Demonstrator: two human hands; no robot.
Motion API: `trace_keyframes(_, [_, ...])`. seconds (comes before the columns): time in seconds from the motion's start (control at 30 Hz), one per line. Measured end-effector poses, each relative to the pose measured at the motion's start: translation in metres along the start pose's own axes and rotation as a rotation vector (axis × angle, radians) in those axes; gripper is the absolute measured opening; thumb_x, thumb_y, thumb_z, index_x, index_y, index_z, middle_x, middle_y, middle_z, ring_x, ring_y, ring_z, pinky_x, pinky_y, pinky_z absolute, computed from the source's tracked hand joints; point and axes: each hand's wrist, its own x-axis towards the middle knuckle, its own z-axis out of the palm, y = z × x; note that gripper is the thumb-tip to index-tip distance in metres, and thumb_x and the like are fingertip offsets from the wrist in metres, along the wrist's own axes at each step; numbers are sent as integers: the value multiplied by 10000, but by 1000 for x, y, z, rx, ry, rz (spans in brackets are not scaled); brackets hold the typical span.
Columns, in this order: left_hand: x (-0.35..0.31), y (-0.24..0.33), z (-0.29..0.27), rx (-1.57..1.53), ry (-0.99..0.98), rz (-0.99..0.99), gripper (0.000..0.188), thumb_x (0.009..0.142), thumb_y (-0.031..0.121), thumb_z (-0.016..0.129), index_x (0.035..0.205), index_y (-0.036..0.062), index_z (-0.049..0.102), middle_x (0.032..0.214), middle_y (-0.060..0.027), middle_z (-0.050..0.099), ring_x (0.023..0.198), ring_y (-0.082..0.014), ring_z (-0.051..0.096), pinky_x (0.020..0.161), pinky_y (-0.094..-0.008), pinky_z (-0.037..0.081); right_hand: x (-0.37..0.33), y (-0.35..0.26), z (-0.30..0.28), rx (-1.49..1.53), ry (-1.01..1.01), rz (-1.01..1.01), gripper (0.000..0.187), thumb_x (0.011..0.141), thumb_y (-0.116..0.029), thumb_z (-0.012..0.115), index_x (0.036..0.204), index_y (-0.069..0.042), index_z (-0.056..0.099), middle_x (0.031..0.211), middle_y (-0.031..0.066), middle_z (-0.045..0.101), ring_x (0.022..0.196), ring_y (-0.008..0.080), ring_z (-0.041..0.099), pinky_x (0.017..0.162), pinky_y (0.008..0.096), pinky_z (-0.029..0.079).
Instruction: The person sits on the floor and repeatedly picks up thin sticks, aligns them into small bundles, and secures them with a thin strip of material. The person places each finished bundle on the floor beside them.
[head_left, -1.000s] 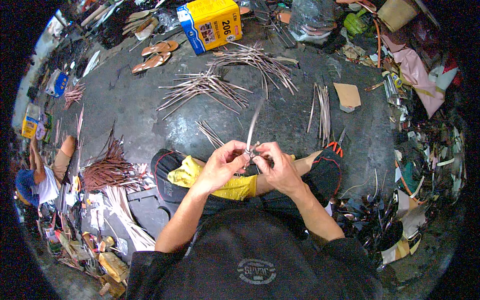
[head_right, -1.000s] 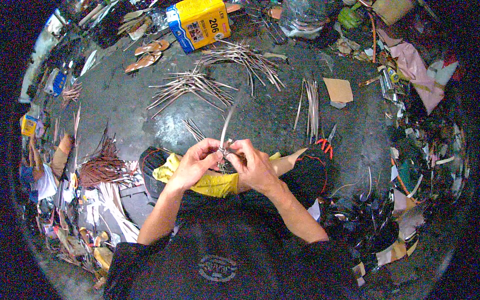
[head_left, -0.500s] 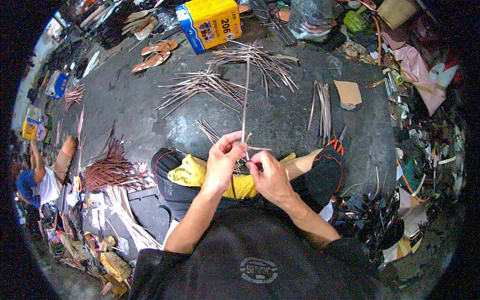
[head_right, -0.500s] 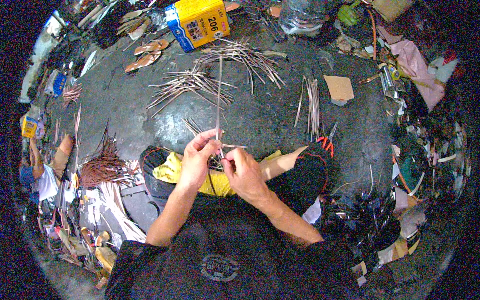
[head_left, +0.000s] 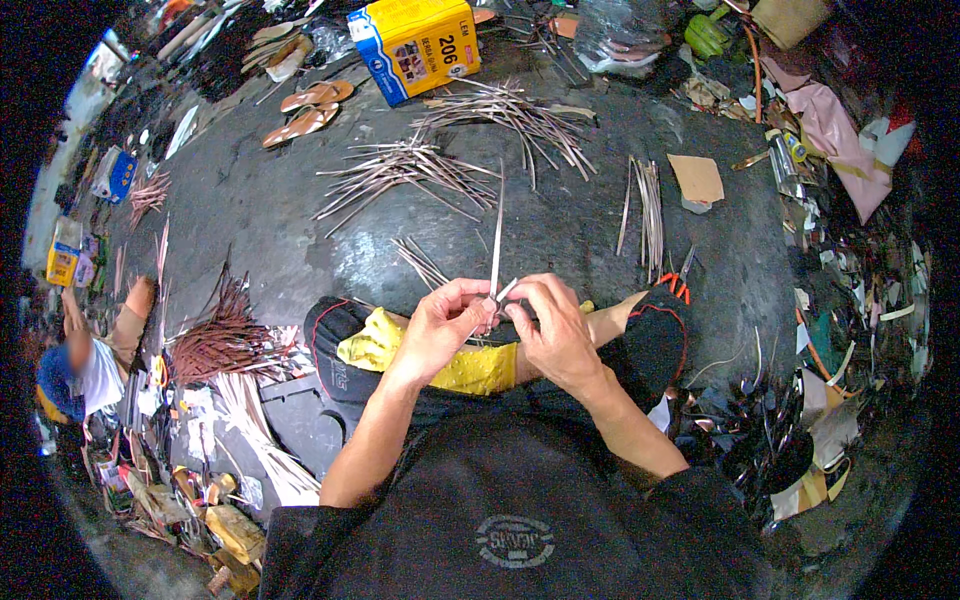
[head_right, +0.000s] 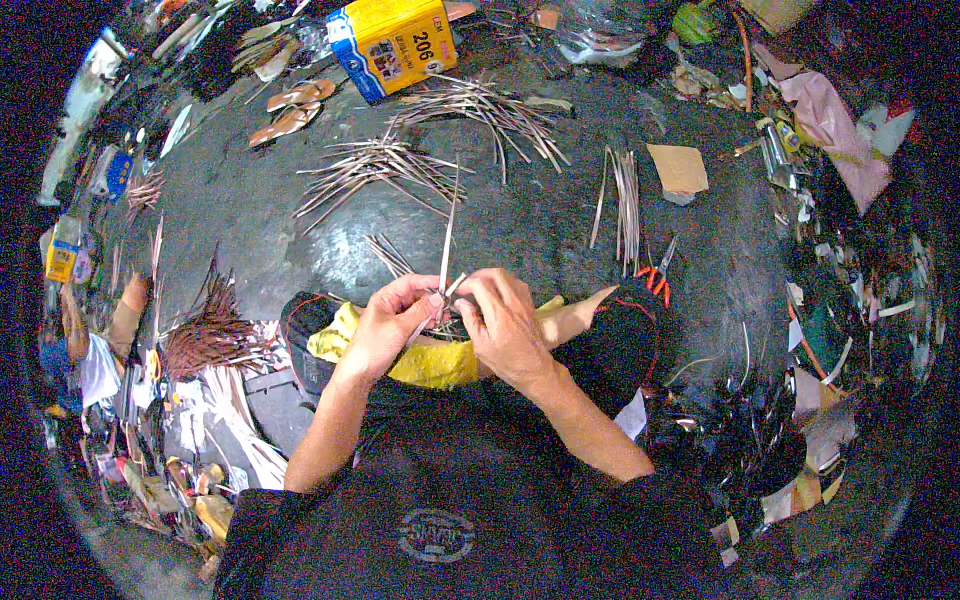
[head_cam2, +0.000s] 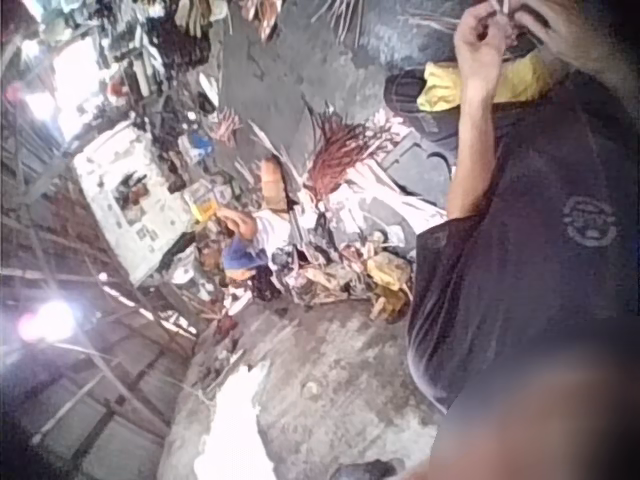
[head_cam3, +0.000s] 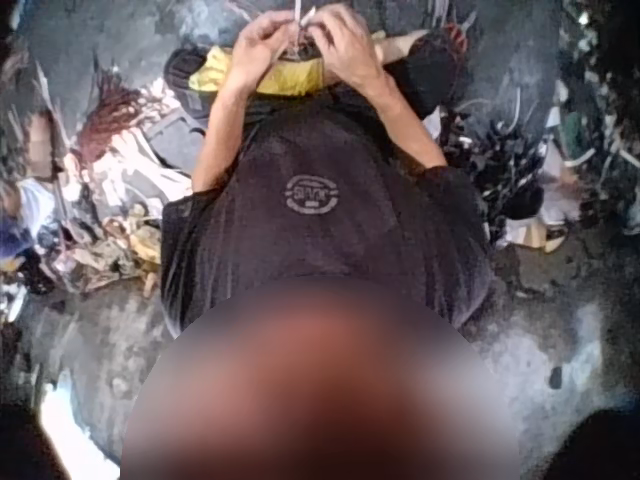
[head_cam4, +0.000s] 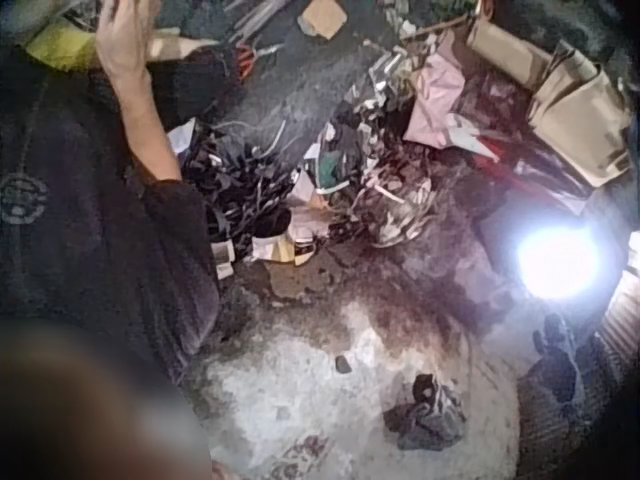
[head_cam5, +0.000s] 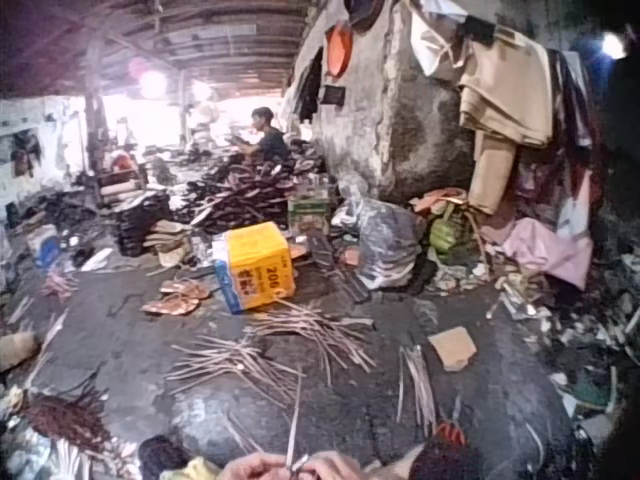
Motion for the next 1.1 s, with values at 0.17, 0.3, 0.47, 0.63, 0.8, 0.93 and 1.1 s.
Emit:
trace_keyframes(0.17, [-1, -3, 7, -14, 165, 77, 296, 947, 142, 709, 1204, 8, 651, 970, -39, 722, 857, -80, 637, 757, -229, 506, -7, -14, 11, 208, -58, 319, 163, 918, -146, 688, 916, 3, 622, 877, 143, 626, 806, 291, 634, 713, 383, 492])
trace_keyframes(0.3, [-1, -7, 15, 59, 247, 175, 257, 944, 125, 708, 1165, -2, 674, 975, -58, 739, 860, -83, 653, 763, -240, 521, -7, -7, 21, 381, -51, 350, 185, 913, -157, 695, 923, 4, 604, 866, 156, 639, 780, 310, 645, 684, 396, 505])
trace_keyframes(0.47, [-5, -6, 19, 144, 311, 168, 231, 940, 118, 706, 1135, -5, 686, 969, -68, 743, 856, -88, 660, 751, -248, 528, -11, 6, 25, 556, -182, 482, 171, 892, -127, 695, 918, 11, 596, 829, 126, 667, 772, 213, 659, 702, 357, 521])
trace_keyframes(0.63, [-4, -12, 21, 131, 322, 149, 213, 952, 115, 683, 1126, -7, 680, 947, -57, 727, 837, -94, 653, 758, -252, 524, -12, 7, 30, 548, -194, 482, 174, 877, -125, 708, 904, 5, 596, 819, 117, 661, 765, 189, 652, 695, 347, 518])
trace_keyframes(0.8, [5, -13, 9, -37, 223, 110, 212, 987, 104, 621, 1173, 1, 626, 981, -49, 708, 838, -100, 643, 770, -247, 520, 0, 2, 13, 217, -89, 251, 145, 887, -109, 691, 932, 3, 610, 852, 133, 638, 790, 265, 651, 739, 373, 512])
trace_keyframes(0.93, [2, -5, 0, -70, 85, 55, 207, 1000, 103, 603, 1184, 9, 608, 999, -34, 694, 862, -95, 635, 797, -244, 523, 12, 12, -3, 244, -162, 173, 157, 942, -127, 646, 995, 18, 619, 919, 140, 662, 877, 255, 657, 812, 363, 507])
trace_keyframes(1.1, [-6, 3, 0, 66, -49, 72, 212, 1002, 109, 612, 1191, 13, 602, 1019, -31, 694, 880, -99, 636, 828, -256, 526, 6, 29, -4, 529, -389, 232, 168, 946, -162, 639, 967, 5, 632, 876, 154, 697, 844, 247, 694, 769, 374, 528])
